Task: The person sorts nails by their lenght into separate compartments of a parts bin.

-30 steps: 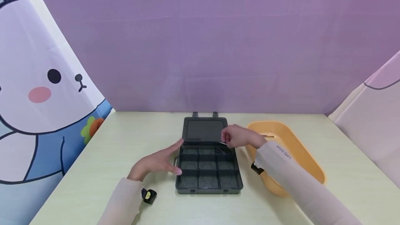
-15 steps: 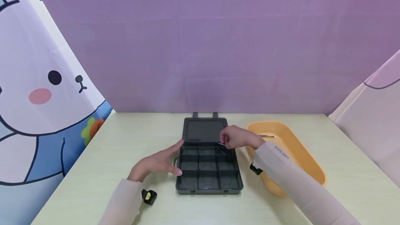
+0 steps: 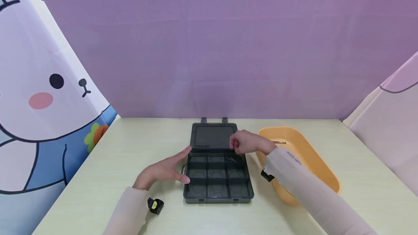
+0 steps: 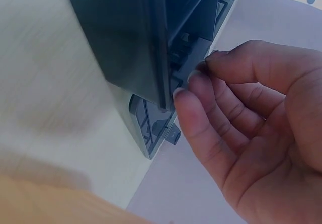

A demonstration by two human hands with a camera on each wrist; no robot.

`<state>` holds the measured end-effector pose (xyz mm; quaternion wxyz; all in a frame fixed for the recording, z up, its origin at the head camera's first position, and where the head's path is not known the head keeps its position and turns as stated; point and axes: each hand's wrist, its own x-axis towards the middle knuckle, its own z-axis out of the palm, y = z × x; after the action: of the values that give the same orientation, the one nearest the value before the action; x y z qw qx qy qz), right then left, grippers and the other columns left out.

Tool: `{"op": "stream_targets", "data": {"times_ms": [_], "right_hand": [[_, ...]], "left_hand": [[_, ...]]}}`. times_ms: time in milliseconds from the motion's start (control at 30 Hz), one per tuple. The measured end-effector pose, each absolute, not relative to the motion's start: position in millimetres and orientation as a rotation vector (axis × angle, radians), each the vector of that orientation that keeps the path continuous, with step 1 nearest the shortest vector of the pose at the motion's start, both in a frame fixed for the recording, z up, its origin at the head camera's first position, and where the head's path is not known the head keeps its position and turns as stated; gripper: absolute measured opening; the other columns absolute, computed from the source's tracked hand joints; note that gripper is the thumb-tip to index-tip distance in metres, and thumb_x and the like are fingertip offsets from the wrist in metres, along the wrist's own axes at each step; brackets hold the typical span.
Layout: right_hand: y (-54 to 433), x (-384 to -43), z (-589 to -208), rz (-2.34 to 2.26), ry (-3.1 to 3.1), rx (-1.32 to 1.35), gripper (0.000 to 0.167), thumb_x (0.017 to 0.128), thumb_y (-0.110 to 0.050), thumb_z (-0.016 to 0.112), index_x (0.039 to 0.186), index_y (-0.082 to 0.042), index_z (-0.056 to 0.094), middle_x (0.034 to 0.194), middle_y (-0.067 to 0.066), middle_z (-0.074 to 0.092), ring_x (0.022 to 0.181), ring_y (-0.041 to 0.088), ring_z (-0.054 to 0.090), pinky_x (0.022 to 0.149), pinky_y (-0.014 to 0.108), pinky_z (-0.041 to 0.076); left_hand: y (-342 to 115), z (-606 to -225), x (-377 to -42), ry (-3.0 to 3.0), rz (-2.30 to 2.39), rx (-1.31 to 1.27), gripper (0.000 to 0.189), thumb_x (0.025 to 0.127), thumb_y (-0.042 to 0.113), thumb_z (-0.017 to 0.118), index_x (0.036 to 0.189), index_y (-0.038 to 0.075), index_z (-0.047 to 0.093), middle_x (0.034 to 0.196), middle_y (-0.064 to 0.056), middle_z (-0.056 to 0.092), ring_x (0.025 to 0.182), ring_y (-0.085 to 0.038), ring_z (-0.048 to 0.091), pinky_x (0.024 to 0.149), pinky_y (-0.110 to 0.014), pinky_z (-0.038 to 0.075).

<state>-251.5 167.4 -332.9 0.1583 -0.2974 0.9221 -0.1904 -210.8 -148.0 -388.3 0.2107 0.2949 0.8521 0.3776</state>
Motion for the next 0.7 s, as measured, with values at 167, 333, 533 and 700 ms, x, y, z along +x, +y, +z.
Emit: {"op": "stream_targets", "data": {"times_ms": [167,333,533,700], "right_hand": [[168.4,-252.4,-332.6,-0.544,2.635,-0.826,0.017,0.084,0.004,0.058,0.096,-0.003,0.065,0.083,0.001,0.063,0.069,0.012,0.052,0.066,0.025,0.048],[168.9,-253.7,-332.7,-0.545,2.640,-0.831,0.016,0.084,0.004,0.058,0.096,-0.004,0.065,0.083,0.002,0.063,0.069,0.012,0.052,0.066,0.025,0.049],[169.7,-251.9,-329.3,-0.536,2.649,-0.843,0.015,0.084,0.003,0.059,0.096,-0.003,0.066,0.084,0.002,0.064,0.070,0.011,0.053,0.067,0.025,0.050],[171.1,-251.0,-324.9,-0.530,2.656,-0.845,0.015,0.083,0.004,0.060,0.097,-0.001,0.065,0.085,0.005,0.064,0.071,0.011,0.054,0.068,0.025,0.050]], "left_hand": [[-148.2,-387.9,-212.0,2.369,1.045,0.824,0.111,0.079,0.034,0.077,0.153,0.003,0.001,0.160,-0.017,0.000,0.146,-0.040,0.005,0.115,-0.058,0.013],[-149.3,-388.7,-213.3,2.368,1.041,0.837,0.112,0.078,0.037,0.077,0.153,0.003,0.001,0.160,-0.018,0.000,0.146,-0.041,0.005,0.115,-0.058,0.013],[-150.2,-389.6,-214.0,2.353,1.050,0.851,0.112,0.078,0.039,0.077,0.153,0.003,0.001,0.160,-0.018,-0.001,0.146,-0.041,0.004,0.115,-0.059,0.013],[-150.1,-388.6,-214.4,2.351,1.049,0.849,0.112,0.078,0.039,0.077,0.153,0.002,0.001,0.160,-0.018,-0.001,0.146,-0.041,0.004,0.115,-0.059,0.013]]}}
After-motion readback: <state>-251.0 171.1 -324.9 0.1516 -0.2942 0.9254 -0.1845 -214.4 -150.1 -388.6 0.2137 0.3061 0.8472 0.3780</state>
